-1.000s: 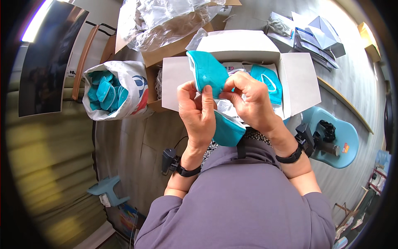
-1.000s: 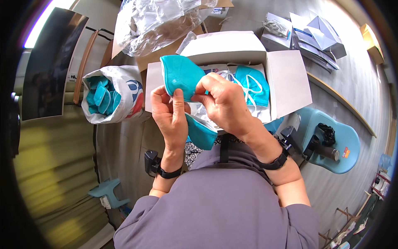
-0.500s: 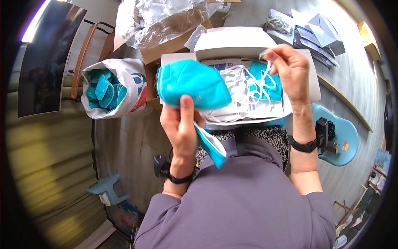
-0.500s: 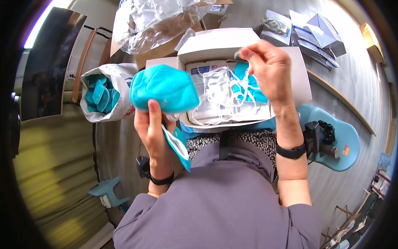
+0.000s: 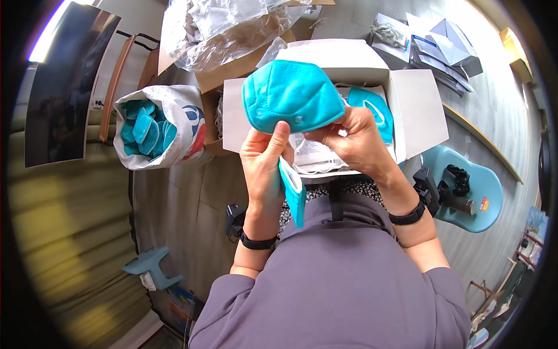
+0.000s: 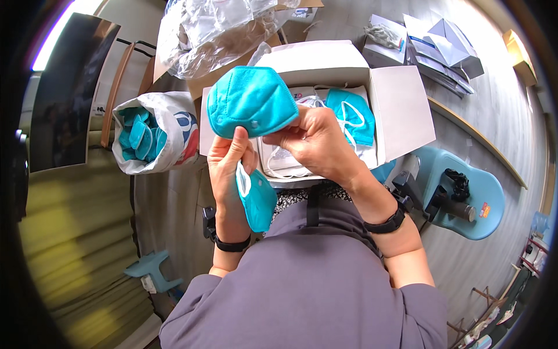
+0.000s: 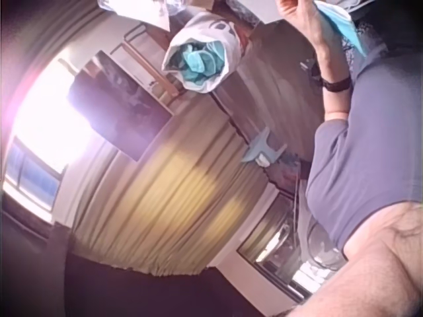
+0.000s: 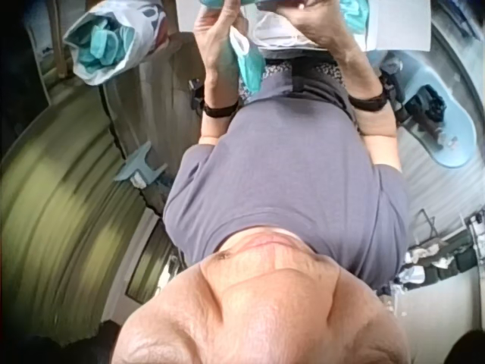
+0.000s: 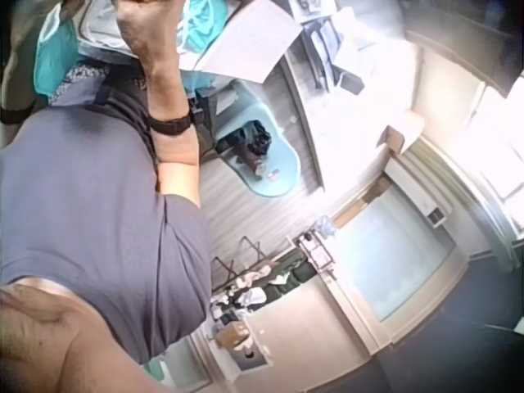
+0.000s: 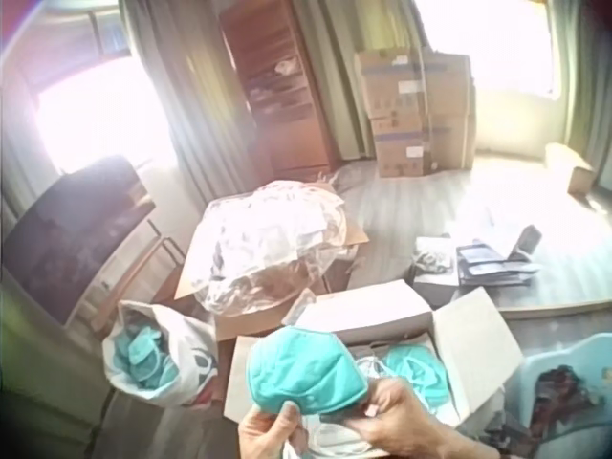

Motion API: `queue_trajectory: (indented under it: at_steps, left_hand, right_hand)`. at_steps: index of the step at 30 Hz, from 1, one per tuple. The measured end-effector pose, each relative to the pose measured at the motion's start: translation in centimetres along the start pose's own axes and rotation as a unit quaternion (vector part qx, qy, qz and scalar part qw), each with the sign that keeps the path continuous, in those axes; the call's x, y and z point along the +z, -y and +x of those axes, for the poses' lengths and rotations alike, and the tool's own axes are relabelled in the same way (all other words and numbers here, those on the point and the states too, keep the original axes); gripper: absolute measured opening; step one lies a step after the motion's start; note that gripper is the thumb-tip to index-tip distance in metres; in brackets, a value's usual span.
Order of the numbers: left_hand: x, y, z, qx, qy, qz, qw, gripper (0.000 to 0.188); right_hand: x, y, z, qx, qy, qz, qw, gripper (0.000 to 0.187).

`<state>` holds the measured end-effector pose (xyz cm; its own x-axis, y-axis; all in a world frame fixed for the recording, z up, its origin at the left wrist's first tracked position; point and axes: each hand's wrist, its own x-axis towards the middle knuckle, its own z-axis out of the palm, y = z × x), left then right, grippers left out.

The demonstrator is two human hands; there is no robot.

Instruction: Packing and inspecting green and blue N95-style medical masks into boxes.

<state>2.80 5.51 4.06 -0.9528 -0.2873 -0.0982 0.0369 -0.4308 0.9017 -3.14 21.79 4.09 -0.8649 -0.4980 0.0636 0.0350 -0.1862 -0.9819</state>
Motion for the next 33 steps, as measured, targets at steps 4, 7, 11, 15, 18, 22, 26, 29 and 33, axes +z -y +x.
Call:
queue_trajectory:
  at_steps: [4, 7, 11, 15, 18, 22, 26, 29, 33]
  left_hand:
    - [-0.7, -0.4, 0.3, -0.054, 0.021, -0.128, 0.99, 0.021]
    - [-2.4, -0.8, -0.2, -0.028, 0.031, -0.119, 0.992, 0.023]
    - [-9.7, -2.6, 1.2, 0.126, -0.308, -0.091, 0.938, 0.02]
    - [-9.0, -6.2, -0.4, 0.199, -0.043, 0.096, 0.974, 0.013]
    - [-6.1, -4.2, -0.7, 0.153, -0.098, 0.147, 0.972, 0.016]
    - [-6.2, -4.1, -0.8, 0.218, -0.048, 0.118, 0.968, 0.018]
    - [-6.4, -4.6, -0.9, 0.095, -0.057, 0.082, 0.991, 0.024]
    - [-4.3, -4.2, -0.8, 0.101, -0.036, 0.06, 0.992, 0.036]
    - [-3.1, -3.5, -0.9, 0.093, 0.03, 0.091, 0.991, 0.043]
  right_hand:
    - [1.1, 0.9, -0.3, -0.168, -0.03, -0.195, 0.966, 0.016]
    - [0.2, 1.3, 0.1, -0.248, -0.021, -0.355, 0.901, 0.018]
    - [-4.8, 2.6, 0.2, -0.243, -0.191, -0.371, 0.875, 0.013]
    - [-4.0, 3.8, 1.0, -0.172, -0.091, -0.347, 0.918, 0.01]
    - [-3.5, 4.1, 2.5, 0.108, 0.05, -0.193, 0.974, 0.017]
    - [-9.0, 0.3, 4.4, 0.029, -0.043, -0.617, 0.785, 0.02]
    - [-8.5, -1.9, 4.7, 0.176, -0.007, -0.718, 0.673, 0.019]
    - [-8.1, -3.5, 3.8, 0.119, -0.035, -0.717, 0.686, 0.019]
    - [-8.2, -2.3, 3.1, 0.085, -0.054, -0.596, 0.797, 0.016]
